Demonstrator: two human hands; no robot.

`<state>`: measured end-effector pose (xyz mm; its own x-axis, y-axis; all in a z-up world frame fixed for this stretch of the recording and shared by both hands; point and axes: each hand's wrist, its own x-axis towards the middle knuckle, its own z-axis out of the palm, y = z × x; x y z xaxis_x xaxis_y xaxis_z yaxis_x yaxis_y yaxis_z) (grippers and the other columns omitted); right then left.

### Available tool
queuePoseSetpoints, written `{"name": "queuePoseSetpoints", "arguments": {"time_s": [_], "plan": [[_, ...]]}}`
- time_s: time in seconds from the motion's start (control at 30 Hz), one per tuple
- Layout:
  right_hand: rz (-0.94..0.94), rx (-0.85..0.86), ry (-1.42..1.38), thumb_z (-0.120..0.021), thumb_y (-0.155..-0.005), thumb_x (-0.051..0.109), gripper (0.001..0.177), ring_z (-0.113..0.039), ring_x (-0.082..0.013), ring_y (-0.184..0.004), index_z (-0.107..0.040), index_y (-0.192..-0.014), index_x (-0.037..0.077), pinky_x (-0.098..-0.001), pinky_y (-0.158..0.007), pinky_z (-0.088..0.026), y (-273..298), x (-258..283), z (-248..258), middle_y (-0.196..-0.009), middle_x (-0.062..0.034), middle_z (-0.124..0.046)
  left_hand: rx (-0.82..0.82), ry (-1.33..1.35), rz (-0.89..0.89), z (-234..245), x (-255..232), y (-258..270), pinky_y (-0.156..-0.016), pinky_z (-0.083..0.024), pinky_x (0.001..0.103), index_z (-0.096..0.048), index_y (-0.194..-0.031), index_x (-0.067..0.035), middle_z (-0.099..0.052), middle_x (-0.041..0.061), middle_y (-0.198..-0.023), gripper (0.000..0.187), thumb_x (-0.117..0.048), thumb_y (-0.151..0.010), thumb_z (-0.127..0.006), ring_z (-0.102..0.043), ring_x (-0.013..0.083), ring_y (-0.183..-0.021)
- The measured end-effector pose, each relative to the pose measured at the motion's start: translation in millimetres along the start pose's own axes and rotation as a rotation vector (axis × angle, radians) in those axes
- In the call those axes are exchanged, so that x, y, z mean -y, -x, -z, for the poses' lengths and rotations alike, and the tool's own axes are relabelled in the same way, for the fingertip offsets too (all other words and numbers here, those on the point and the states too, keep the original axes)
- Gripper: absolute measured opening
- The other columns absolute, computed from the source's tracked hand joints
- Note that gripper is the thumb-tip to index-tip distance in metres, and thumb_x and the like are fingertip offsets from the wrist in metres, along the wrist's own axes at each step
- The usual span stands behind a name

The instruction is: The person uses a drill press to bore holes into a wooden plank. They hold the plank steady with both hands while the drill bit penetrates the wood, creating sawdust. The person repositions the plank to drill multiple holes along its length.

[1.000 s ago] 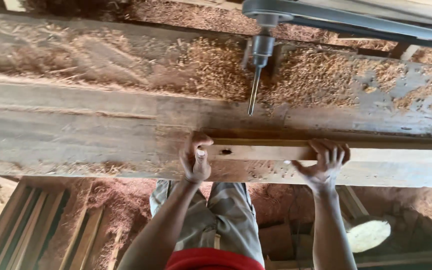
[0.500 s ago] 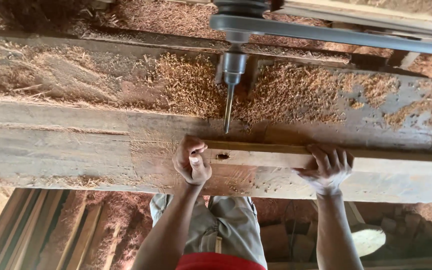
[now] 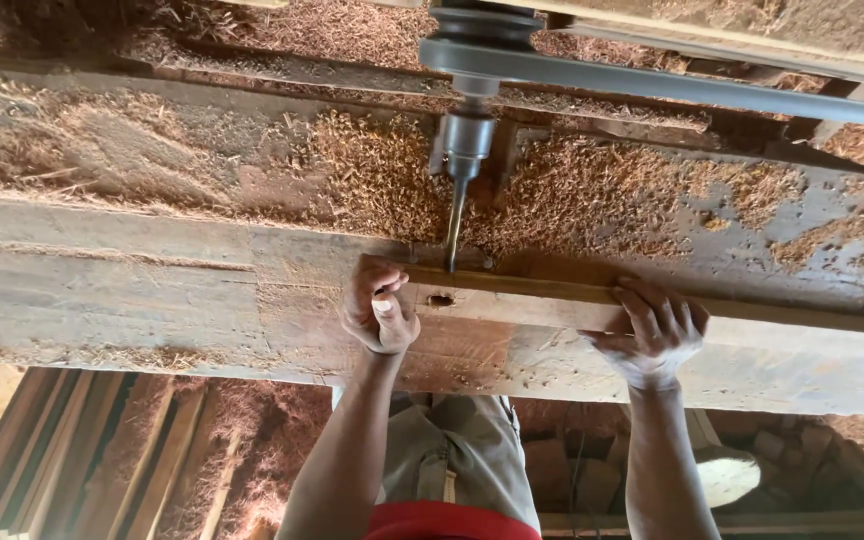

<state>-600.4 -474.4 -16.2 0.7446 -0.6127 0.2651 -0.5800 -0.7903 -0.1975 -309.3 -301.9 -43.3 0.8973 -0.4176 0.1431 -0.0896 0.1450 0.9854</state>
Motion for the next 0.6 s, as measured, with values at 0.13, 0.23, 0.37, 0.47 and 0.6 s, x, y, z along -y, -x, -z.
{"name": "queuePoseSetpoints", "arguments": {"time_s": [0.13,0.23,0.37,0.47,0.6], "plan": [[0.000,-0.024,-0.011,-0.053,-0.093,0.080,0.064,-0.071,-0.0168,-0.092,-0.072,-0.099,0.019,-0.0388,-0.091,-0.048,0,-2,-5,-0.103,0.0014,-0.077,-0.016,0.007,-0.026,1,5,1,-0.060,-0.050,0.025,-0.063,-0.096,-0.003,-0.062,0.007,-0.082,0.049,-0.051,-0.103,-0.061,-0.058,0.0136,-0.073],[-0.005,0.005,0.003,-0.052,-0.092,0.081,0.066,-0.070,-0.0161,-0.092,-0.072,-0.100,0.020,-0.0388,-0.093,-0.049,1,-3,-5,-0.103,0.0016,-0.077,0.024,-0.022,-0.023,-2,-2,-12,-0.061,-0.048,0.025,-0.062,-0.095,-0.002,-0.061,0.008,-0.082,0.051,-0.052,-0.104,-0.058,-0.057,0.0141,-0.073],[-0.025,0.006,0.039,-0.053,-0.093,0.082,0.066,-0.070,-0.0161,-0.090,-0.072,-0.100,0.020,-0.0387,-0.091,-0.048,-6,4,-2,-0.101,0.0018,-0.077,0.037,-0.056,-0.016,-3,-4,-13,-0.060,-0.047,0.024,-0.062,-0.095,-0.002,-0.061,0.007,-0.081,0.053,-0.053,-0.105,-0.055,-0.056,0.0130,-0.070],[-0.022,0.017,0.033,-0.050,-0.094,0.080,0.062,-0.070,-0.0166,-0.091,-0.072,-0.102,0.022,-0.0396,-0.092,-0.047,-4,3,-2,-0.103,0.0023,-0.077,0.041,-0.062,-0.001,-3,-7,-14,-0.061,-0.049,0.025,-0.062,-0.094,-0.003,-0.061,0.007,-0.082,0.053,-0.054,-0.106,-0.054,-0.057,0.0137,-0.070],[-0.019,0.053,0.073,-0.048,-0.095,0.081,0.064,-0.068,-0.0175,-0.091,-0.071,-0.105,0.022,-0.0396,-0.088,-0.046,-8,4,1,-0.104,0.0024,-0.076,0.078,-0.118,0.016,-3,-14,-20,-0.061,-0.047,0.025,-0.061,-0.095,-0.002,-0.060,0.007,-0.083,0.051,-0.051,-0.108,-0.052,-0.057,0.0128,-0.070]]}}
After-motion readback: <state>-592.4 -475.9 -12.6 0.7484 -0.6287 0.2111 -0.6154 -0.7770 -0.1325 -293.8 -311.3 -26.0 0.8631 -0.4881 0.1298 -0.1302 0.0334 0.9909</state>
